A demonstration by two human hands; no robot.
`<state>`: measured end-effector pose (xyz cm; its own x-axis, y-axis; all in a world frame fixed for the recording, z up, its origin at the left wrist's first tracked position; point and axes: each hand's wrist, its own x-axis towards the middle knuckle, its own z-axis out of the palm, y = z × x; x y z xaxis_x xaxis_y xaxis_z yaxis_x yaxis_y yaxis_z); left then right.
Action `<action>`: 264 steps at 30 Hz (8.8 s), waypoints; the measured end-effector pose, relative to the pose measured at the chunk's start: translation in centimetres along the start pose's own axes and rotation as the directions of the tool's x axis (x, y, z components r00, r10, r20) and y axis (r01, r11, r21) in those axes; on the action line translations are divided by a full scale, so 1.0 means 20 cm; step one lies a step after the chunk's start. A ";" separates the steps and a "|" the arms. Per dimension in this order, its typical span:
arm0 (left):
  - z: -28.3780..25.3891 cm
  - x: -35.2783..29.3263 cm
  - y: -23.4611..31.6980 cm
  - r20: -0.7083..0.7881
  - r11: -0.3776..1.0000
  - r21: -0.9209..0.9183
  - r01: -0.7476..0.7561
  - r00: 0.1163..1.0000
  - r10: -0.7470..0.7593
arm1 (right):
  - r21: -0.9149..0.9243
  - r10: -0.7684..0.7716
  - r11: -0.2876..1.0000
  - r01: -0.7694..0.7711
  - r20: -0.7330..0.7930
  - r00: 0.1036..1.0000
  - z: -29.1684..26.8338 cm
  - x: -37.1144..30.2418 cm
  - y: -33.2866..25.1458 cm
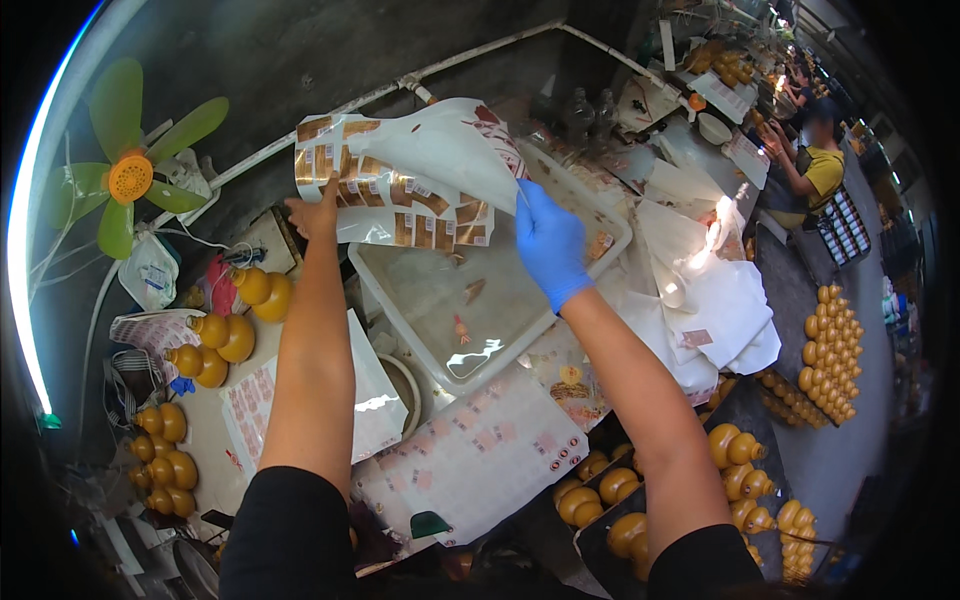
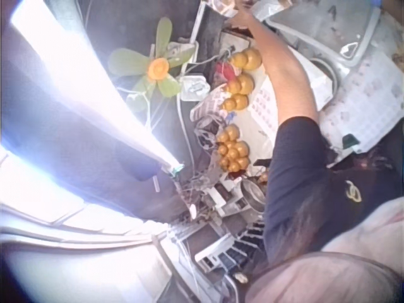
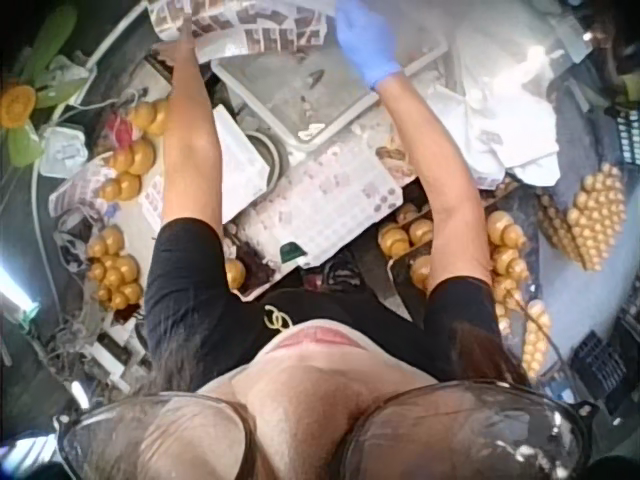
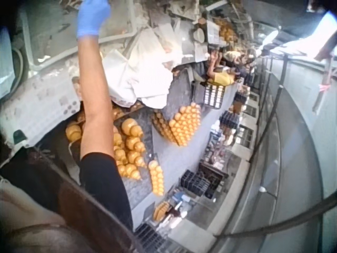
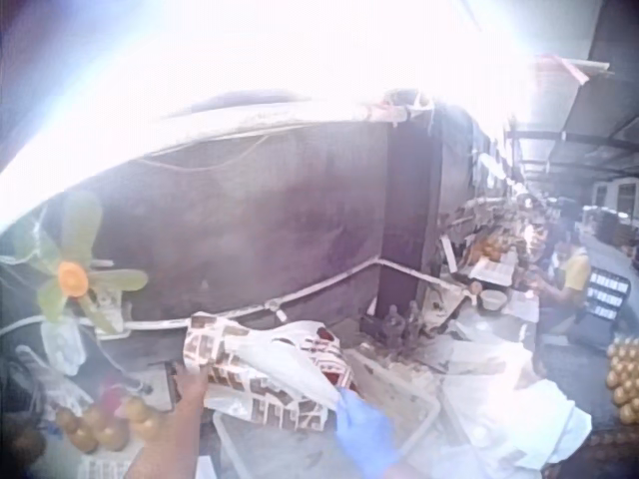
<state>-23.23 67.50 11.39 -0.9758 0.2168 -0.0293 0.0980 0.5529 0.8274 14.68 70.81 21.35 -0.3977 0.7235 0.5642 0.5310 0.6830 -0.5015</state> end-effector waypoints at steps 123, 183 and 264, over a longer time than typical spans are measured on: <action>0.30 -2.19 -0.37 0.937 0.421 0.250 -0.872 0.328 0.122 | 0.769 0.428 0.619 -0.161 -0.159 0.890 -1.88 -0.05 0.99; 0.73 -2.72 0.25 0.793 0.102 -0.366 -0.925 -0.252 0.554 | -0.758 0.407 0.648 -0.082 0.253 0.878 -1.23 -0.79 1.69; -1.93 -1.56 -0.51 0.998 0.750 -0.034 -0.660 0.016 0.059 | -0.725 0.240 0.679 -0.114 0.073 0.968 -0.37 -1.27 0.65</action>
<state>-1.32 24.08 25.45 0.1856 0.8391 -0.5113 0.7111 0.2444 0.6592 37.19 60.55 5.44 -0.3123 0.8714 0.3782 0.9484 0.3092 0.0705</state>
